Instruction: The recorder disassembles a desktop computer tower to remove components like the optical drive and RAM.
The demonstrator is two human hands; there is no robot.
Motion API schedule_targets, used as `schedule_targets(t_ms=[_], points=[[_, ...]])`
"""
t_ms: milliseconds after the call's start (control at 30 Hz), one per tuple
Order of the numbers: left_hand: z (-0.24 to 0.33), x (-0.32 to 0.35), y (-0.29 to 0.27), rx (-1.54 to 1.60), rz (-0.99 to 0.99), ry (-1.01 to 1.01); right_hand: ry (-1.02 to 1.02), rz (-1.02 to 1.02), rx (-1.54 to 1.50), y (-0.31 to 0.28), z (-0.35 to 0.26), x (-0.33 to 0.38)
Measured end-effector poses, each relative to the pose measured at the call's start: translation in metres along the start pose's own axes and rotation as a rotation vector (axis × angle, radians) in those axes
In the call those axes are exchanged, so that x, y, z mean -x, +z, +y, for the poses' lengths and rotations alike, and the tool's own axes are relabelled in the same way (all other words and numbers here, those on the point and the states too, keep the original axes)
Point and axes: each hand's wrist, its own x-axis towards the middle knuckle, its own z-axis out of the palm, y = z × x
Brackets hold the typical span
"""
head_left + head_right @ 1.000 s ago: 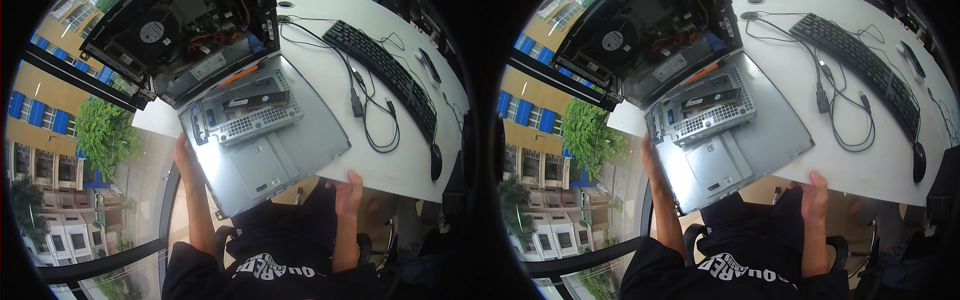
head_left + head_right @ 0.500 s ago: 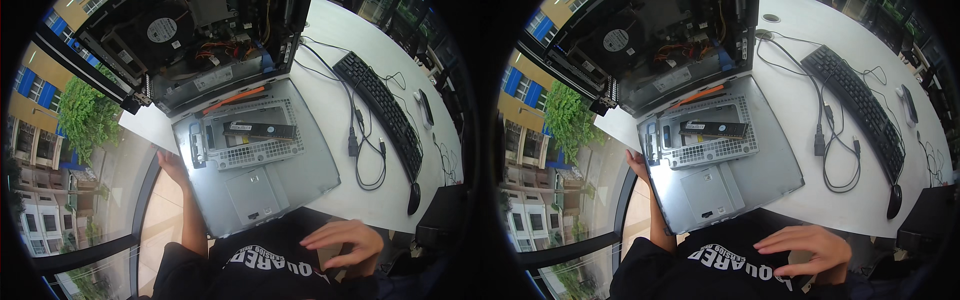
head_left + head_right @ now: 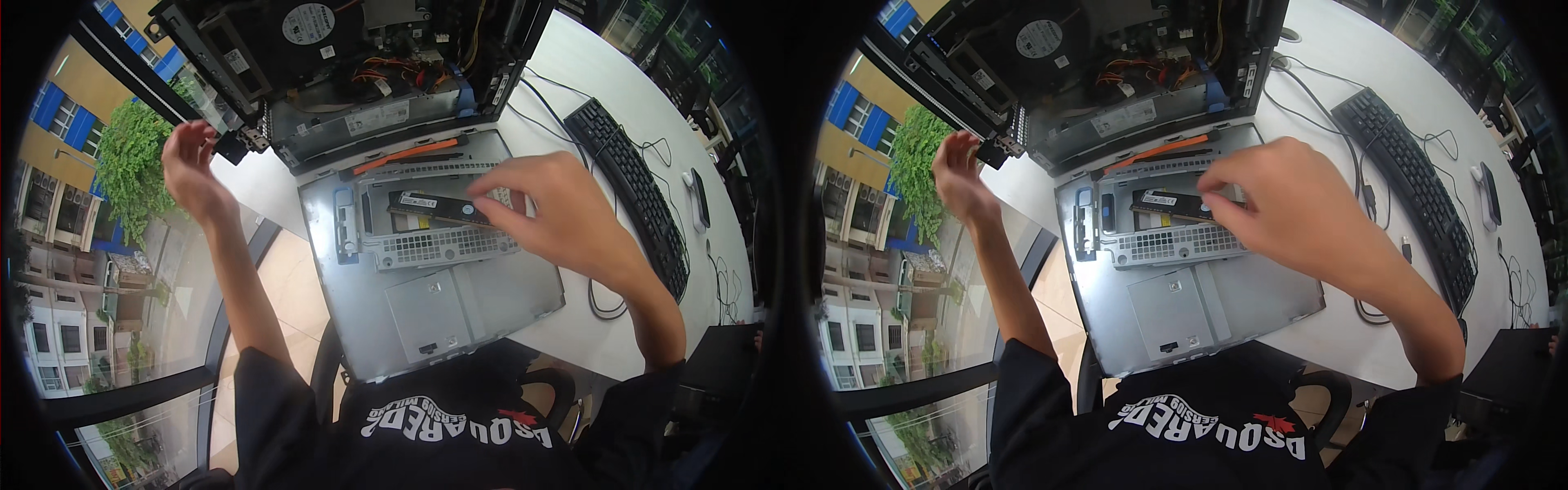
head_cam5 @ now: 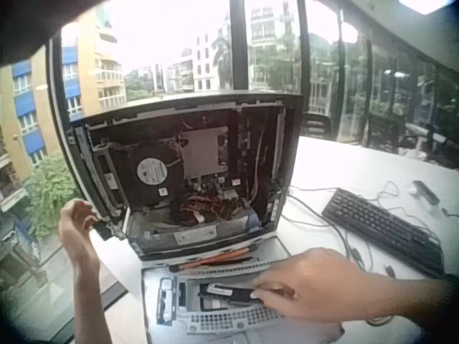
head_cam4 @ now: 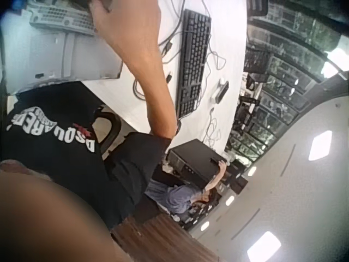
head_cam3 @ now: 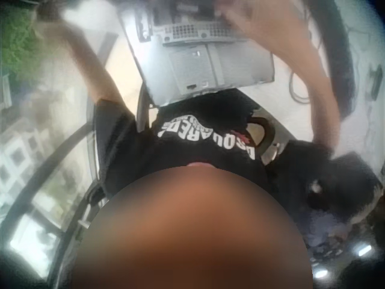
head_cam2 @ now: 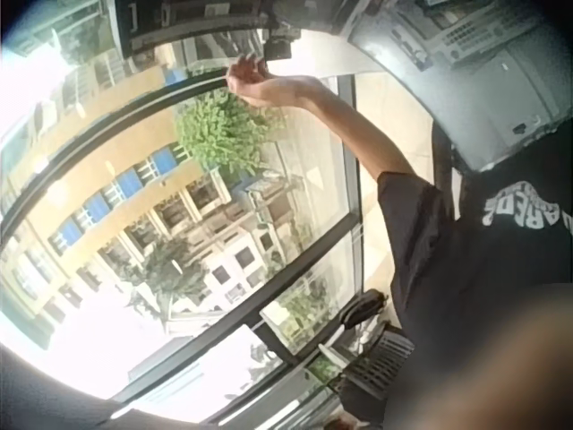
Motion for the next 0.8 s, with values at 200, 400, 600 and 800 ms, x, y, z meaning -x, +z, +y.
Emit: schedule_targets(t_ms=[200,400,600,800], points=[[-0.050,-0.070,0.033,0.262,-0.385,-0.334,0.012,-0.153,0.116,0.023,-0.002,-0.033],[-0.067,-0.076,0.058,0.316,-0.313,-0.393,-0.033,-0.186,0.001,0.026,0.010,-0.043],[-0.089,-0.082,0.078,0.289,-0.379,-0.410,0.091,-0.455,-0.321,-0.013,-0.008,-0.052],[-0.101,-0.075,0.068,0.269,-0.351,-0.447,-0.188,-0.110,-0.755,-0.022,0.026,-0.040]])
